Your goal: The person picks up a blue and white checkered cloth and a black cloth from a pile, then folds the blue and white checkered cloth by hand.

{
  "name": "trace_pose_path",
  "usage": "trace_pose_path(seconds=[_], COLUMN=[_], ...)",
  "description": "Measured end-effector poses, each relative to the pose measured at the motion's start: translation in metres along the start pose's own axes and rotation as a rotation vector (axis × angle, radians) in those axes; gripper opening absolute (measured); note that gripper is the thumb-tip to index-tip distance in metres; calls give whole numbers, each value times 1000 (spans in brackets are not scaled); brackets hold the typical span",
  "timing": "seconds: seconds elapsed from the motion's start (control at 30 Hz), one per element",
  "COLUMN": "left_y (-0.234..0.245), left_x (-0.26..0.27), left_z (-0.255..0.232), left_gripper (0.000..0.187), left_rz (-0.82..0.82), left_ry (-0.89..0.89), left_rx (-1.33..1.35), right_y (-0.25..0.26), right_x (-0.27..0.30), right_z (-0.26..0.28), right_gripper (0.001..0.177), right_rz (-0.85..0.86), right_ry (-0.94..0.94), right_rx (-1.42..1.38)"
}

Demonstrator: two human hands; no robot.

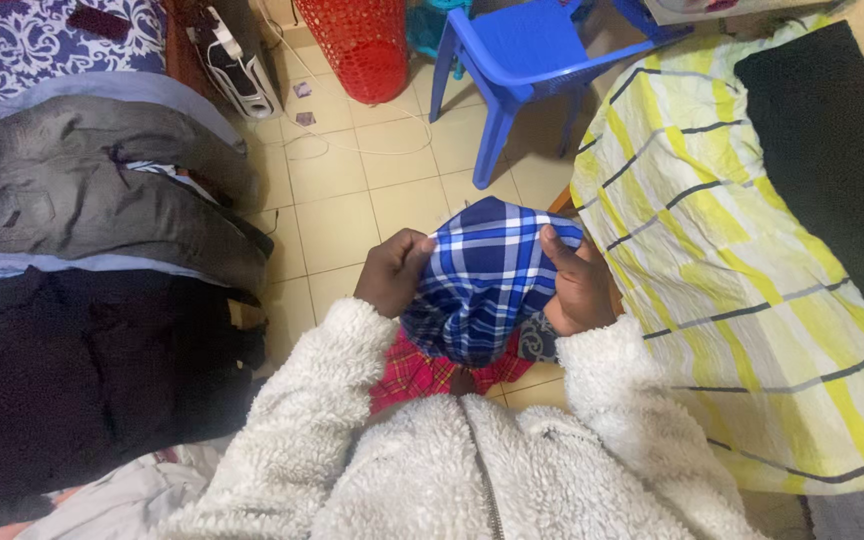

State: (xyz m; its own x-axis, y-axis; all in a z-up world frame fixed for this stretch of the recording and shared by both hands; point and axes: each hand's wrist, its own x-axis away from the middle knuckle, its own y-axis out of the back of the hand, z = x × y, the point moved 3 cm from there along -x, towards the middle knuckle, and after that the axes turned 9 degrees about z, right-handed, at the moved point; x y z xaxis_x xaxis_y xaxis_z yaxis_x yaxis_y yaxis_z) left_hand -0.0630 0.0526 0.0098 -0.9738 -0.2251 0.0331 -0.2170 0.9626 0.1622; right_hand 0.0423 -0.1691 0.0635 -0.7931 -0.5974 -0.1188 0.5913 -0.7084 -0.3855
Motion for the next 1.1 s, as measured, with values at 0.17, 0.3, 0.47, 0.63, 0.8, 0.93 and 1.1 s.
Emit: trace_pose_path(seconds=[0.17,0.3,0.47,0.63,0.8,0.93,1.1], left_y=[4,9,12,12,0,-18,-38], left_x=[3,-1,-3,-3,-12,-13,-13], left_z=[-9,5,10,-7,-10,-21,-17], left_gripper=[28,22,22,34,44,35,8], left_rz=[143,76,8,-88,7,-35,-17], left_ry=[-93,91,-55,-347,-340,-340,-68], left_rx=[-151,-234,-205,-312,9,24,148], right_y=[3,1,6,7,6,9,5], right_x=[-1,0,3,3,10,11,10], right_z=[1,5,-4,-6,-15,-24,-31], right_gripper=[31,34,37,45,48,48,47], right_rz=[0,17,20,172,298,320,325], right_ry=[-68,-117,-139,-259,-338,-320,-311], right_rx=[-176,-214,-227,-308,-373,-386,-385])
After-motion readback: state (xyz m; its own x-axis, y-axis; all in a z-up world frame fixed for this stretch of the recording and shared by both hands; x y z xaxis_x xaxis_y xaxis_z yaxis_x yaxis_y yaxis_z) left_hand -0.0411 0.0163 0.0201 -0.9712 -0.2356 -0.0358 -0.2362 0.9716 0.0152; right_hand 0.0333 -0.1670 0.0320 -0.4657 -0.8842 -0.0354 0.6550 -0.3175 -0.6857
